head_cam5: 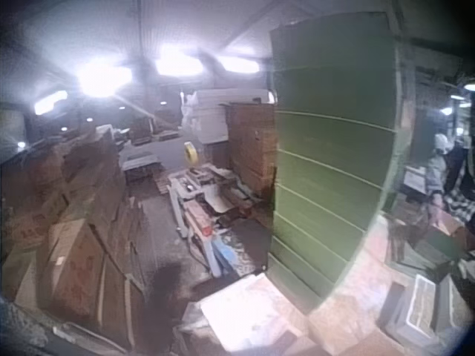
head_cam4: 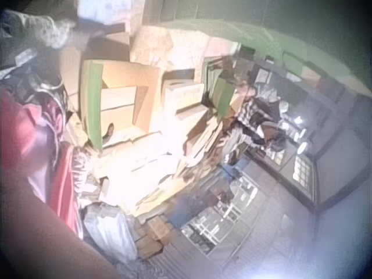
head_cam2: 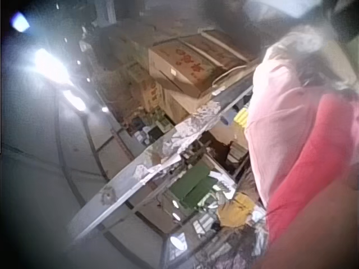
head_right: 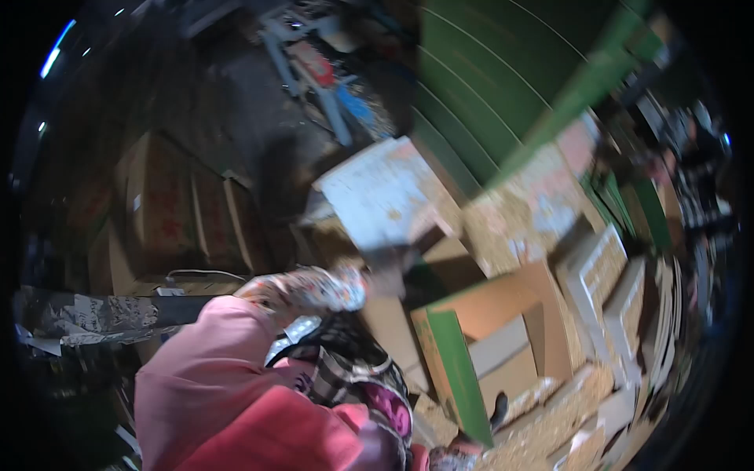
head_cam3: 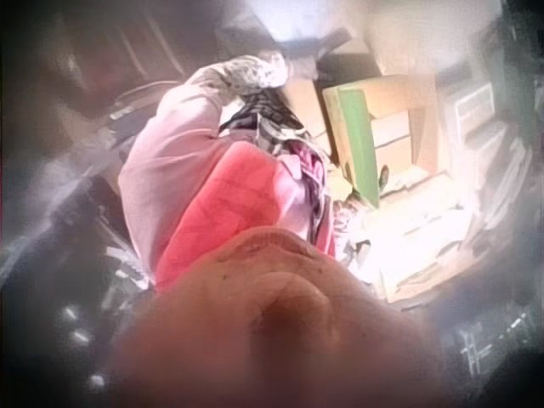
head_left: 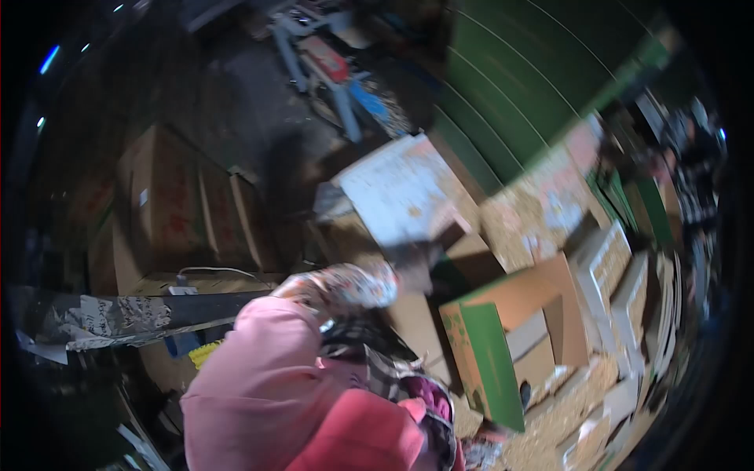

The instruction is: The person assembles cardboard boxes and places trays filled with material into them, stacking the filled boxes.

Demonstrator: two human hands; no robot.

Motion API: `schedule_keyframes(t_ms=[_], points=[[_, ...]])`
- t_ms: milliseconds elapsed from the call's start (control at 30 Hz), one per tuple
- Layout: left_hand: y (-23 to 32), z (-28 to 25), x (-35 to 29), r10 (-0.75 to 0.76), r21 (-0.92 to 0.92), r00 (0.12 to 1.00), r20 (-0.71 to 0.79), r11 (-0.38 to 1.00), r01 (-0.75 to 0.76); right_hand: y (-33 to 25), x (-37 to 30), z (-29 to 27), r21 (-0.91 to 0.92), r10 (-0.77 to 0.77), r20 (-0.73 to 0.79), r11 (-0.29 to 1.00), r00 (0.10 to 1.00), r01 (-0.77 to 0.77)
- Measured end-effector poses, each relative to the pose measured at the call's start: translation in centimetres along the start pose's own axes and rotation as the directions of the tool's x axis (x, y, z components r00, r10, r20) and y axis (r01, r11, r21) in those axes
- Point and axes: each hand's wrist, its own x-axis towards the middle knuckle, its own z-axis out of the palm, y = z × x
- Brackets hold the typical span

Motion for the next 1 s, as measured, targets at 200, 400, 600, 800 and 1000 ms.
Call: schedule_keyframes(t_ms=[200,400,600,800,1000], points=[[-0.3,10.0,1.1,0.086,-0.327,0.996,-0.032,0.941,-0.091,8.5,7.9,12.5,-0.663,-0.410,0.403,0.486,0.818,0.570],[2.1,13.8,6.5,-0.042,-0.344,0.976,-0.215,0.938,-0.035,18.9,25.3,23.3,-0.633,0.088,-0.121,0.761,0.989,-0.145],[-1.2,2.8,-1.3,0.137,-0.825,0.916,-0.377,0.400,-0.399,14.8,12.0,24.3,-0.719,-0.301,0.516,0.357,0.802,0.596],[0.4,3.9,-3.5,-0.004,-0.168,0.995,-0.096,0.986,-0.013,1.0,-0.5,0.4,-0.986,-0.846,0.157,-0.108,0.510,0.124],[8.2,1.5,-9.5,0.032,-0.047,0.995,0.096,0.999,-0.027,-2.2,-5.8,-10.9,-0.972,-0.823,-0.115,0.208,0.556,0.107]])
